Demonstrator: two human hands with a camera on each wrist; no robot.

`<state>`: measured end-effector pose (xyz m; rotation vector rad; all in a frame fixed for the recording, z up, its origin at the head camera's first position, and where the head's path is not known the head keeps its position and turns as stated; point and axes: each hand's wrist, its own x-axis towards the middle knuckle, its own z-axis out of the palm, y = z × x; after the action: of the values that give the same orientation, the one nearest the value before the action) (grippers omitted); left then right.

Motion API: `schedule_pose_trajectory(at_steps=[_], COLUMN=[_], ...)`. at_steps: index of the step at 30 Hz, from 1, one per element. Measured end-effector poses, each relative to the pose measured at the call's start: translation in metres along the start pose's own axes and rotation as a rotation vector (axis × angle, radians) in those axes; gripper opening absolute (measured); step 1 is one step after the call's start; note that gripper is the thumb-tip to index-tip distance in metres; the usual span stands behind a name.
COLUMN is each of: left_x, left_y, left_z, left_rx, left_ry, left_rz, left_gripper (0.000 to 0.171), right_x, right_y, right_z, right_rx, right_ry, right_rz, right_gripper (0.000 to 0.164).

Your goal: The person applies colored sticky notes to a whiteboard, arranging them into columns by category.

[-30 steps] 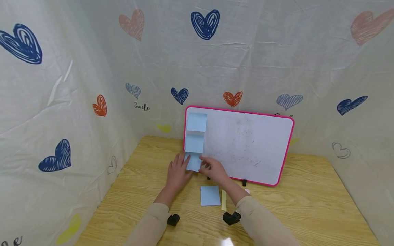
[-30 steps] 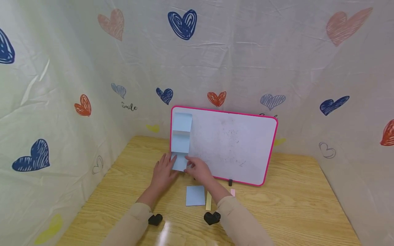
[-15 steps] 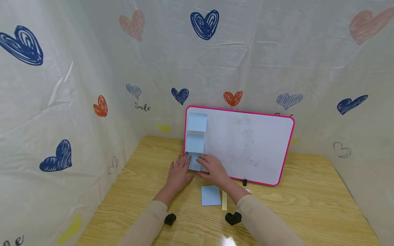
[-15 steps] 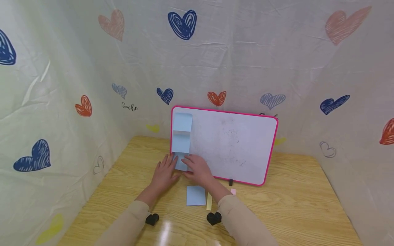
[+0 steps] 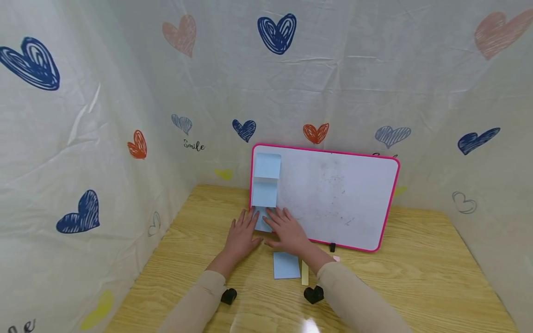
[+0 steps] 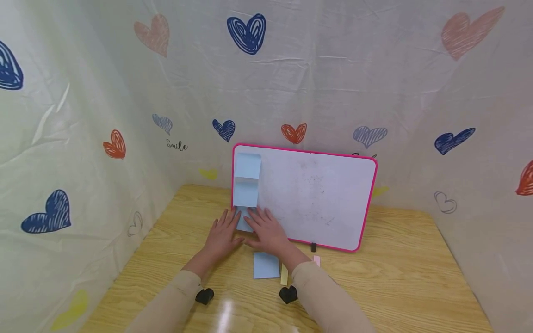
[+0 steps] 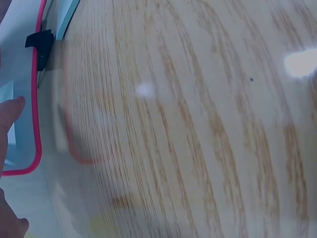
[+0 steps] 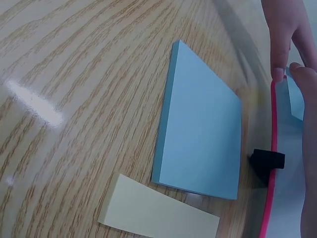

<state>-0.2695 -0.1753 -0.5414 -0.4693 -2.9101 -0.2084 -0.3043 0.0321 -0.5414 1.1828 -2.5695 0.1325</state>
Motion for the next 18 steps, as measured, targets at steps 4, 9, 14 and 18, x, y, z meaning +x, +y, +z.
schedule_pose_trajectory(at_steps=[4,9,14,18], left_x=[0.001,0.001,0.000,-0.002], left_y=[0.000,0.000,0.001,0.002], left_z=[0.001,0.001,-0.003,-0.006], left_rx=[-0.005,-0.005,-0.025,-0.046], left_ry=[-0.009,-0.002,-0.004,-0.019], left_rz=[-0.005,-0.003,-0.004,-0.007], left_gripper=[0.085,0.085,0.085,0.083], right_x=[-0.004,-0.008,-0.012,-0.014], right_y=[0.001,0.002,0.003,0.005], right_z=[-0.001,-0.006,-0.011,-0.010], right_rx=[0.008,0.022,0.030,0.036], right_ry=[-0.019,-0.035,-0.077,-0.088], right_rz=[0.017,0.031,0.045,0.051], right_gripper=[0.079,0.081,0.083,0.084])
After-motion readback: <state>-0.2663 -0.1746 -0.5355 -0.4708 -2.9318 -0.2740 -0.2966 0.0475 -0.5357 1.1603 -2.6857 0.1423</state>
